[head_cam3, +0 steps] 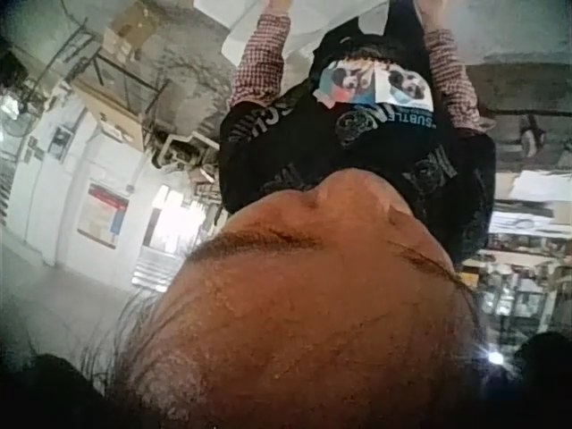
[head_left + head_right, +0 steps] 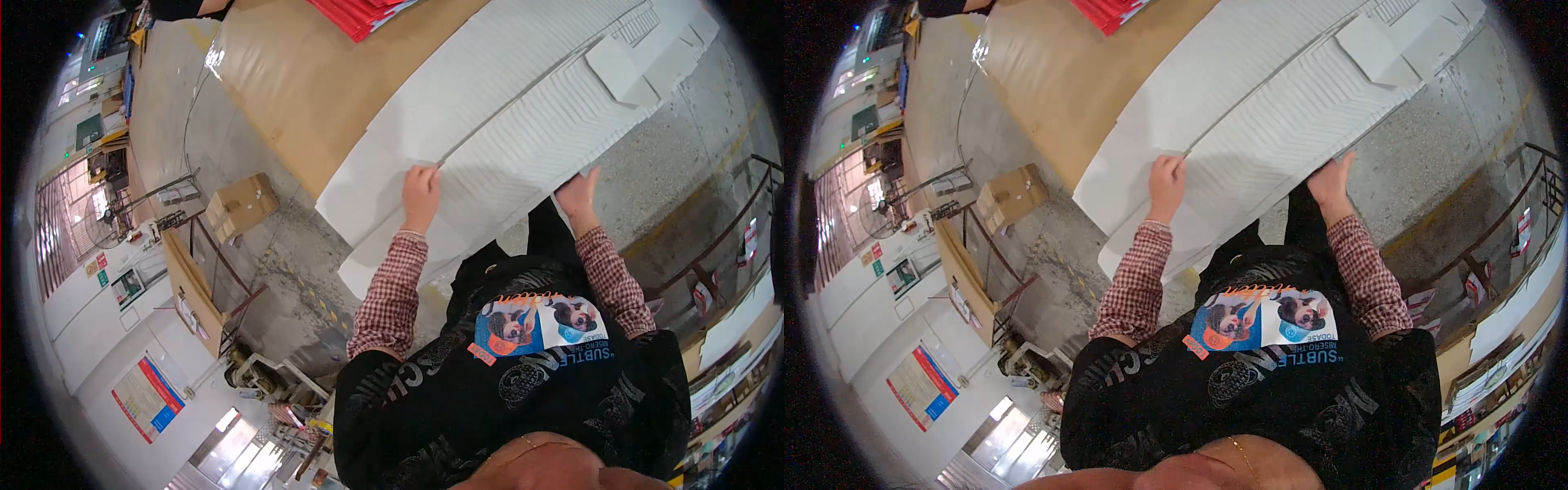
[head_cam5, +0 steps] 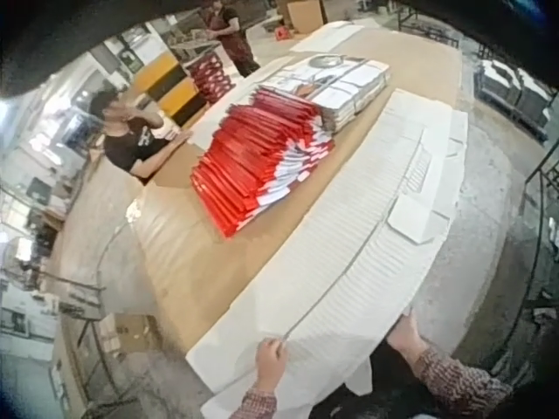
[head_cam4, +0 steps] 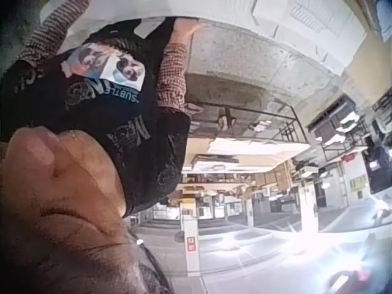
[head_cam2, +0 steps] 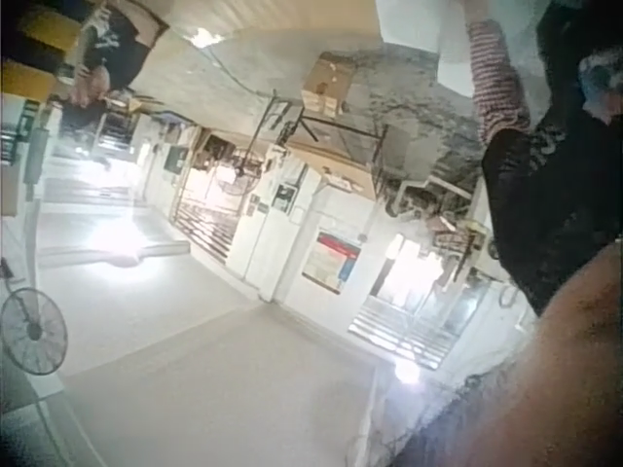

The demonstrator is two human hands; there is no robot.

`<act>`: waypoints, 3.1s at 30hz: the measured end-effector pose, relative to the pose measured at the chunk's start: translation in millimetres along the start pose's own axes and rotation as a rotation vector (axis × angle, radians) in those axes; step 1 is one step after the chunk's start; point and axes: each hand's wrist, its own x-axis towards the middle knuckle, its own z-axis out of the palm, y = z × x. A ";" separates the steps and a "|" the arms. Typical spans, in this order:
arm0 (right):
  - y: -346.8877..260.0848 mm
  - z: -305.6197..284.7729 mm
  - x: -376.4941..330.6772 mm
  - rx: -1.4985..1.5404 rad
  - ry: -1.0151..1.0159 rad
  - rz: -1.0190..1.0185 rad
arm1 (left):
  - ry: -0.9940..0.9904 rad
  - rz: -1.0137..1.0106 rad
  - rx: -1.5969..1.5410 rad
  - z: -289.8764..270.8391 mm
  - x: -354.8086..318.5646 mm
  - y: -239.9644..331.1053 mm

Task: Manually folding and stacking large printed paper or cardboard sheets on a workshop table.

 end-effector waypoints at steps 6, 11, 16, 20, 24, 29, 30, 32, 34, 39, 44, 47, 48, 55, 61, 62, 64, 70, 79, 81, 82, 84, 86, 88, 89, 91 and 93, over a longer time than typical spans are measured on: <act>3.6 -15.9 -12.5 -0.025 0.285 -0.160 | -0.058 -0.023 -0.249 -4.9 2.6 -6.7; 55.0 -68.4 -35.9 -0.060 0.410 -0.114 | 0.093 0.014 -0.126 -18.7 -26.2 -32.4; 94.0 -33.1 -16.9 -0.031 0.008 0.006 | 0.081 0.075 -0.104 -18.2 -54.7 -45.2; 86.4 -23.4 -13.4 -0.147 0.042 -0.172 | 0.016 0.116 -0.086 -16.9 -48.4 -43.2; 82.3 -15.4 -13.5 -0.064 0.356 -0.263 | 0.023 0.118 -0.061 -16.5 -53.3 -49.9; 70.3 -24.6 -11.4 -0.324 0.298 -0.367 | 0.052 0.175 -0.017 -8.3 -54.2 -39.1; 70.8 -24.9 -17.6 -0.272 0.240 -0.282 | 0.064 0.153 -0.050 -8.5 -51.4 -42.6; 72.7 -32.9 -29.3 -0.214 0.181 -0.200 | 0.067 0.096 -0.118 -8.8 -44.2 -46.3; 66.5 -48.0 -40.3 -0.190 0.358 -0.324 | 0.056 0.042 -0.193 -8.9 -34.9 -37.6; 61.4 -44.6 -36.5 -0.136 0.326 -0.313 | 0.038 0.163 -0.149 13.7 -2.9 -14.9; 60.7 -21.9 -28.7 -0.096 -0.063 -0.185 | -0.049 0.172 -0.020 12.5 -3.3 -4.2; 60.2 -22.0 -25.0 0.001 -0.060 -0.189 | 0.060 0.194 -0.102 -1.7 -12.3 -29.7; 71.2 -29.5 -29.9 0.006 0.122 -0.205 | 0.156 0.161 -0.114 -11.9 -28.0 -48.6; 140.9 -36.7 -33.9 -0.042 0.004 -0.122 | 0.069 -0.050 0.080 -50.2 -117.0 -99.3; 148.1 -16.7 -57.5 -0.052 0.216 -0.097 | 0.073 -0.006 -0.082 -70.3 -122.9 -112.0; 148.8 -17.2 -56.9 -0.121 0.318 -0.181 | 0.100 -0.040 -0.204 -73.2 -124.0 -114.0; 148.7 -26.0 -50.0 -0.207 0.308 -0.269 | 0.103 -0.044 -0.151 -70.7 -132.0 -129.1; 162.5 -25.2 -64.5 -0.171 0.087 -0.307 | 0.084 0.057 -0.235 -77.3 -131.1 -145.6; 261.0 -84.5 -81.6 -0.166 -0.009 -0.244 | -0.085 0.047 -0.267 -76.4 -157.8 -176.7; 257.2 -80.5 -78.3 -0.201 0.011 -0.259 | -0.053 0.069 -0.276 -71.6 -158.5 -168.7; 260.4 -71.9 -78.8 -0.234 0.014 -0.254 | -0.053 0.065 -0.275 -74.1 -158.3 -171.9; 268.0 -53.7 -94.9 -0.244 0.177 -0.286 | 0.049 0.077 -0.299 -82.7 -152.4 -179.2; 263.3 -46.8 -110.5 -0.249 0.359 -0.322 | 0.085 0.079 -0.251 -90.5 -149.6 -164.8; 251.2 -40.9 -110.7 -0.294 0.385 -0.438 | 0.125 0.099 -0.206 -86.9 -150.2 -154.2; 252.6 -36.5 -104.6 -0.288 0.382 -0.439 | 0.069 0.156 -0.176 -78.4 -153.4 -147.1; 254.0 -30.8 -86.4 -0.564 0.399 -0.605 | 0.017 0.223 -0.141 -71.4 -152.1 -137.6; 251.9 -36.9 -92.4 -0.542 0.335 -0.595 | -0.025 0.124 -0.236 -73.2 -151.0 -140.4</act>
